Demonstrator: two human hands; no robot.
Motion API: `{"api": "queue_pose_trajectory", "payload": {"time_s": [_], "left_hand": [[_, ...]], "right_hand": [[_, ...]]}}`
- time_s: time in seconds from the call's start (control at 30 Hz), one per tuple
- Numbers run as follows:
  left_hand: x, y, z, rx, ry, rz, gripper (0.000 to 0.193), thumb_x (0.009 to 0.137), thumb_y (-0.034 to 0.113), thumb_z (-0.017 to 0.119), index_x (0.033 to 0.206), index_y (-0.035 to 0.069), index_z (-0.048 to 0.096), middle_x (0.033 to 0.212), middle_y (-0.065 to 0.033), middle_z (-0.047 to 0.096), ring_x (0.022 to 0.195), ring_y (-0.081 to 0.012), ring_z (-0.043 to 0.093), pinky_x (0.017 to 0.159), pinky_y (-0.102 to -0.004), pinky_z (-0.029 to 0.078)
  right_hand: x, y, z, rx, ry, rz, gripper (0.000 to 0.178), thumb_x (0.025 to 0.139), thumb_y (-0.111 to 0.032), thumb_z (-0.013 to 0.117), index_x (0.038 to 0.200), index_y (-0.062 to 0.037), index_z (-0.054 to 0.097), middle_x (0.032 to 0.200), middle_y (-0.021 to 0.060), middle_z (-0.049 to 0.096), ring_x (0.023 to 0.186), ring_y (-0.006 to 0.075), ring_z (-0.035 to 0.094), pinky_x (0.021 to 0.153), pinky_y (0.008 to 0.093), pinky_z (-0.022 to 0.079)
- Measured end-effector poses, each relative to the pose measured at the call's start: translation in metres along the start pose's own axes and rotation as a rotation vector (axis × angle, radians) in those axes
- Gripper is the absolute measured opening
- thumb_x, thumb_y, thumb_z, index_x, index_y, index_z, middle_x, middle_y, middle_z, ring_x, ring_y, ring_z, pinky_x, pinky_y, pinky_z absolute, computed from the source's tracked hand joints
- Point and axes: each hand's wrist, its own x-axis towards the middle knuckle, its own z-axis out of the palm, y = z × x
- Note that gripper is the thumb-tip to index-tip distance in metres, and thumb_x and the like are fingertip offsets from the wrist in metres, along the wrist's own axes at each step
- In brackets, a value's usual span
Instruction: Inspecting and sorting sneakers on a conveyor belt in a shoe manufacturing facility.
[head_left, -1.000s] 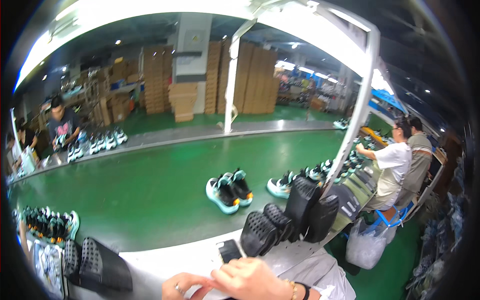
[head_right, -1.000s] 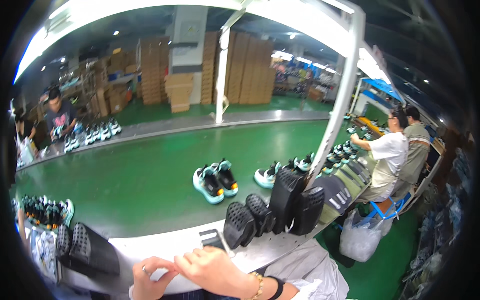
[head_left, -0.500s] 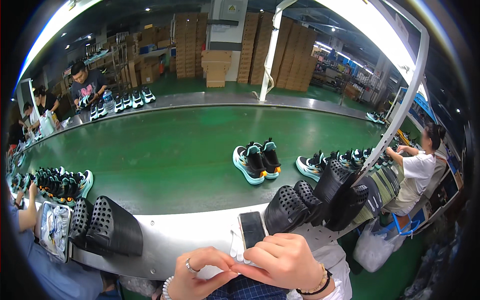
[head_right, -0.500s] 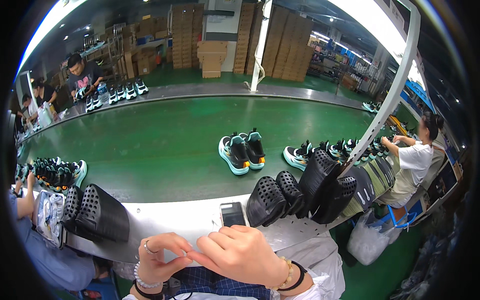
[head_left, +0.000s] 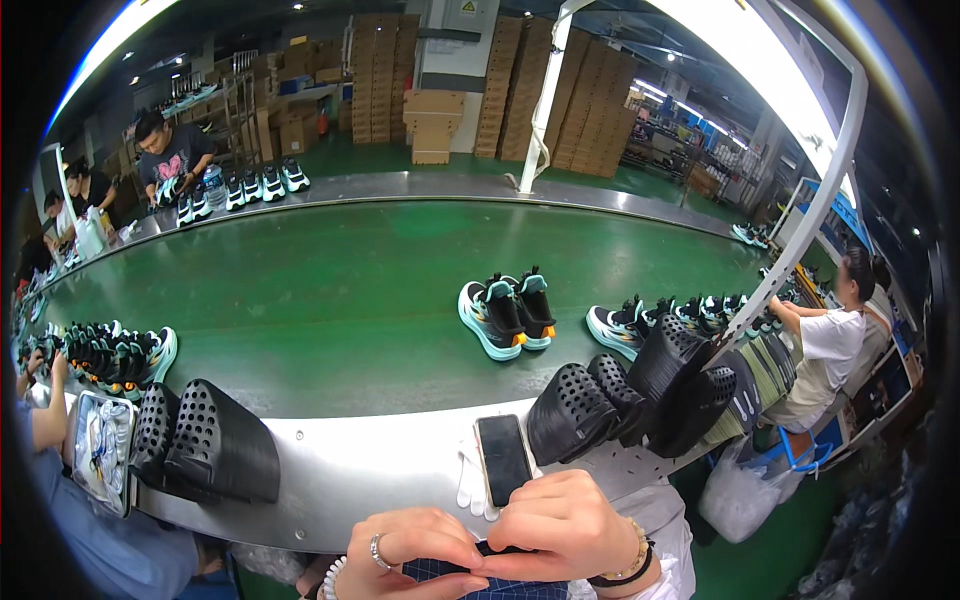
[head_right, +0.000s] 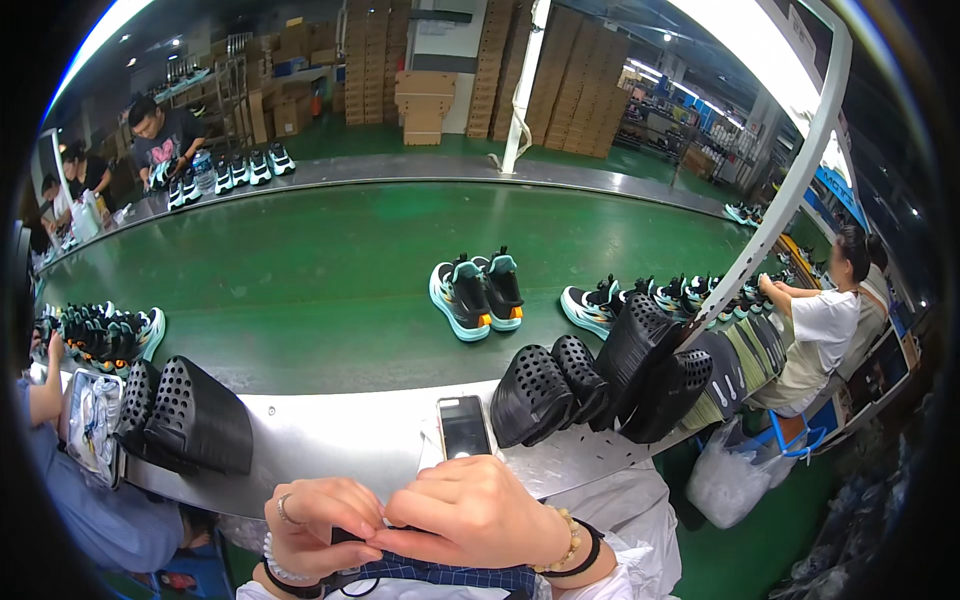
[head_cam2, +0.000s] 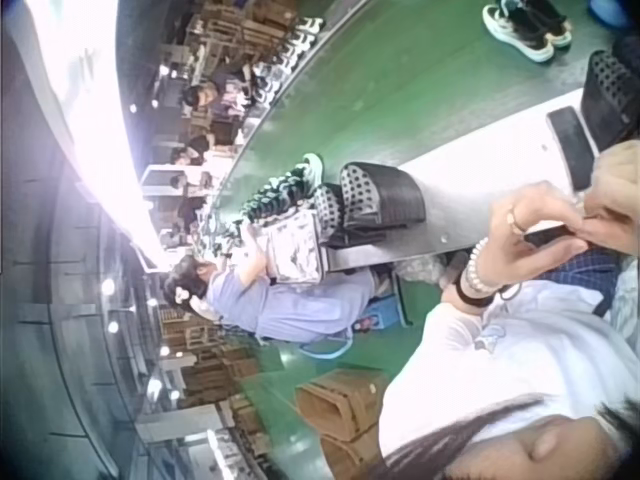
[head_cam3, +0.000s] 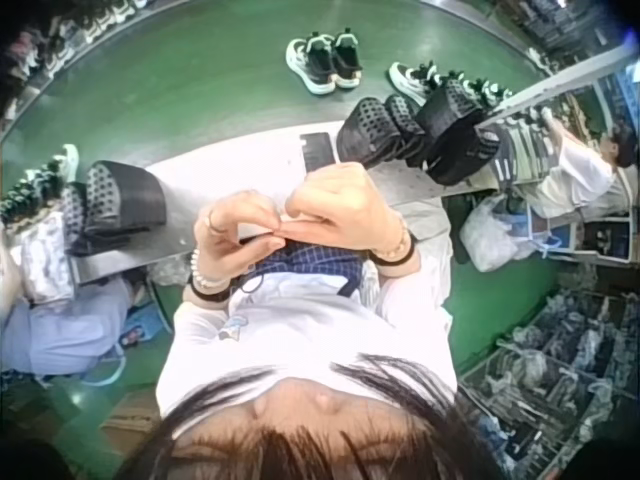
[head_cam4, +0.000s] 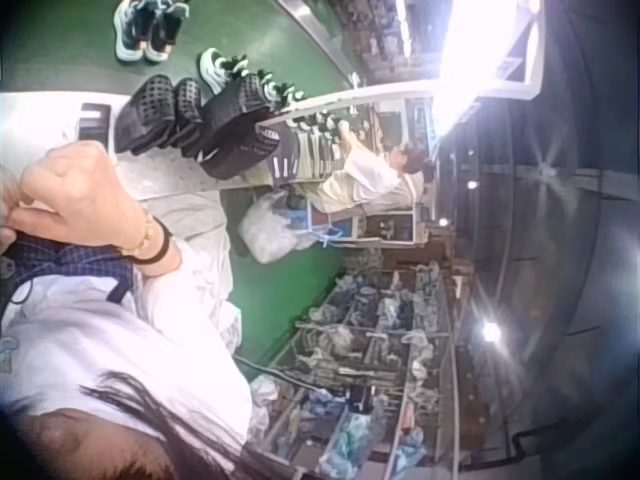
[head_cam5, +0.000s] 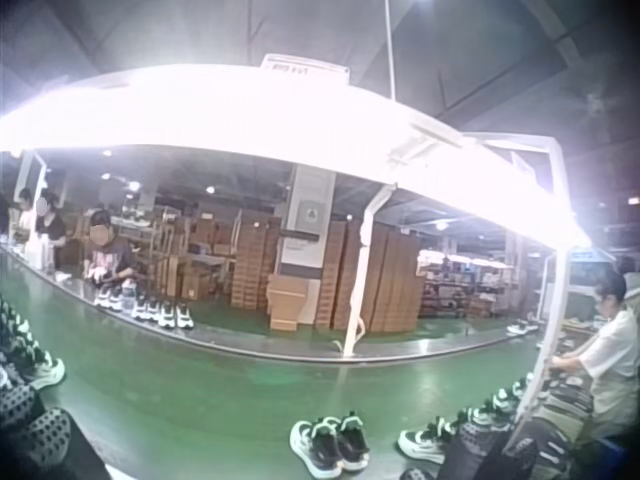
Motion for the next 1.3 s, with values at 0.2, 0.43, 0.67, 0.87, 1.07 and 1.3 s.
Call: {"api": "queue_pose_trajectory", "payload": {"time_s": [0.2,0.43,0.67,0.87,1.07,1.3], "left_hand": [[0.001,0.001,-0.002,-0.006,-0.016,0.035,0.022,0.063,-0.007,0.076,0.081,-0.001,0.064,0.072,-0.0136,0.066,0.066,-0.0229,0.064,0.068,-0.0355,0.052],[0.002,0.004,-0.003,-0.023,-0.039,0.051,0.020,0.064,-0.006,0.076,0.080,-0.002,0.064,0.073,-0.0143,0.066,0.067,-0.0228,0.065,0.068,-0.0361,0.053],[0.008,0.006,0.000,-0.115,0.045,0.068,0.014,0.064,-0.001,0.075,0.074,-0.001,0.065,0.072,-0.0126,0.066,0.069,-0.0254,0.063,0.065,-0.0348,0.051],[0.045,0.004,0.019,0.129,-0.104,0.042,0.013,0.063,-0.001,0.071,0.074,0.002,0.066,0.074,-0.0066,0.066,0.075,-0.0235,0.061,0.068,-0.0317,0.050],[0.047,0.009,0.023,0.215,-0.341,0.151,0.015,0.065,0.003,0.077,0.077,0.004,0.067,0.075,-0.0043,0.066,0.074,-0.0224,0.064,0.067,-0.0303,0.052],[0.046,0.010,0.026,0.279,-0.297,0.270,0.015,0.065,0.005,0.077,0.077,0.006,0.067,0.072,-0.0037,0.065,0.069,-0.0184,0.063,0.063,-0.0284,0.052]], "right_hand": [[0.002,-0.009,-0.001,-0.155,0.092,-0.111,0.020,0.071,-0.014,0.074,0.063,-0.0064,0.057,0.055,0.0010,0.052,0.045,0.0162,0.051,0.041,0.0266,0.037],[0.007,-0.024,-0.006,-0.393,0.194,-0.209,0.029,0.068,-0.018,0.076,0.058,-0.0112,0.049,0.053,-0.0028,0.038,0.045,0.0111,0.044,0.041,0.0234,0.034],[-0.005,0.014,0.009,0.399,-0.289,0.063,0.034,0.080,-0.034,0.068,0.063,-0.0074,0.055,0.050,0.0006,0.046,0.041,0.0149,0.049,0.038,0.0256,0.033],[-0.073,0.045,0.111,2.139,-0.778,-0.393,0.013,0.078,-0.009,0.068,0.069,-0.0045,0.059,0.057,0.0000,0.055,0.049,0.0110,0.054,0.045,0.0248,0.040],[-0.003,-0.004,0.078,2.230,-1.070,-0.638,0.067,0.088,-0.060,0.028,0.060,-0.0046,0.053,0.049,0.0014,0.042,0.036,0.0171,0.043,0.036,0.0286,0.034],[-0.003,-0.011,0.077,2.284,-1.005,-0.635,0.068,0.089,-0.059,0.025,0.059,-0.0048,0.053,0.047,0.0005,0.040,0.035,0.0172,0.041,0.035,0.0292,0.033]]}}
